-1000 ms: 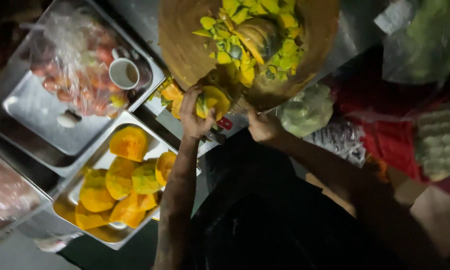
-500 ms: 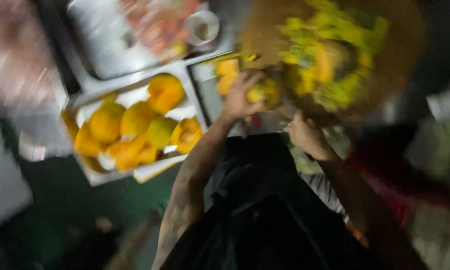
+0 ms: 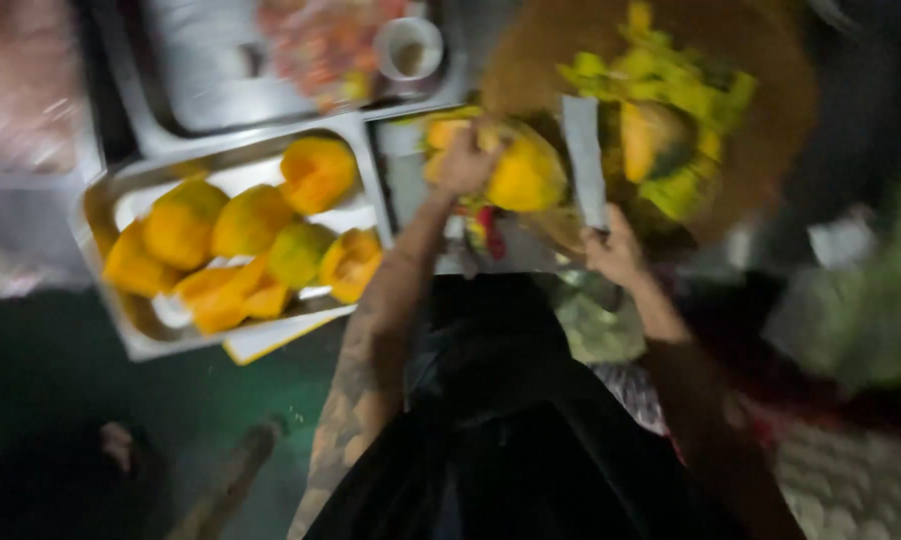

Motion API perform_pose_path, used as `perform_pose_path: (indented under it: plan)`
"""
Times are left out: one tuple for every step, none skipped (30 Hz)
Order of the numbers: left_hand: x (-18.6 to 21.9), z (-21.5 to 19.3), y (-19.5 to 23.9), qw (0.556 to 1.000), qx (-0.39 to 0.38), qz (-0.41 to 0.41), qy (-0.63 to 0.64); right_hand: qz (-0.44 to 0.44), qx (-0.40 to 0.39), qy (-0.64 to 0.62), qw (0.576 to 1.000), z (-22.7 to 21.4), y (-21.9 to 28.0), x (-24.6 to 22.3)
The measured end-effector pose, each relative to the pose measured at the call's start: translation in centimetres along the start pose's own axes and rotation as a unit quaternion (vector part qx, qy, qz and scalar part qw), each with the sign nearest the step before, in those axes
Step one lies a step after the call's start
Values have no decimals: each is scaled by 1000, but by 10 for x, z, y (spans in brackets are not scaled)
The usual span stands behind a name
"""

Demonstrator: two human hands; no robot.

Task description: The person uses a large knife to peel the skin off a pumpkin on a wooden cutting board. They rotate the pumpkin to remove the skin in strips and place the peeled sections into a metal tray.

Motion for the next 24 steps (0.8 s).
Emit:
perform_pose_path:
  plan:
    - [11,-9,-12,998,21,42,-51,4,11,38,999,-6,18,-5]
    - [23,-24,-29,989,52,90,-106,0,16,78,997,-9,27,-16]
    - [39,-20,-37,990,41,97,-96,5,32,77,997,-15,40,-19]
    - [56,-27,-38,970,59,114,-207,36,16,89,995,-12,51,-19]
    - [74,-34,-38,937,75,130,-316,66,1,101,993,-8,63,-20]
    - [77,-33,-39,937,73,132,-315,67,3,99,993,-7,68,-25]
    - [80,-29,-39,939,49,130,-316,135,-37,72,987,-3,75,-23]
    - [84,-25,-41,940,23,131,-316,202,-75,42,976,3,83,-22]
    - [94,-26,-41,940,18,134,-314,203,-71,38,976,11,83,-12]
    - [105,-27,-38,936,36,145,-319,61,13,60,996,12,84,-16]
    - [116,-29,-35,932,54,156,-324,-83,95,83,989,14,89,-20]
    - [120,-29,-27,932,51,157,-324,-81,97,80,989,9,98,-43]
    - [125,-27,-19,947,24,174,-269,-102,91,66,988,5,108,-68]
    - [130,-27,-9,959,-5,188,-214,-121,85,51,988,2,120,-92]
    - [122,-16,-5,958,-11,187,-215,-117,87,46,988,2,113,-85]
    - [115,-6,-3,956,-41,191,-220,-181,122,80,973,3,107,-87]
    - [107,4,-1,952,-70,194,-225,-243,156,114,951,4,102,-88]
    - [106,8,1,950,-77,200,-226,-242,164,110,950,6,99,-80]
    - [106,10,3,943,-51,210,-254,-270,188,129,935,9,98,-75]
    - [106,12,8,934,-24,217,-282,-296,210,151,920,11,99,-68]
    - [105,13,16,934,-29,219,-282,-294,214,148,920,15,97,-59]
    - [102,14,23,941,-35,196,-274,-329,214,132,910,19,99,-53]
    - [99,15,30,947,-41,173,-267,-363,214,116,899,23,101,-47]
    - [92,16,30,947,-46,177,-265,-361,221,116,898,18,96,-41]
Point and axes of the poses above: each hand's wrist, its own y-axis away from the middle knuckle, its own z-axis out of the palm, x = y × z, the point moved 5 cm from there along -y, towards the middle knuckle, and after that the axes turned 9 degrees about z, right-handed, at the moved point
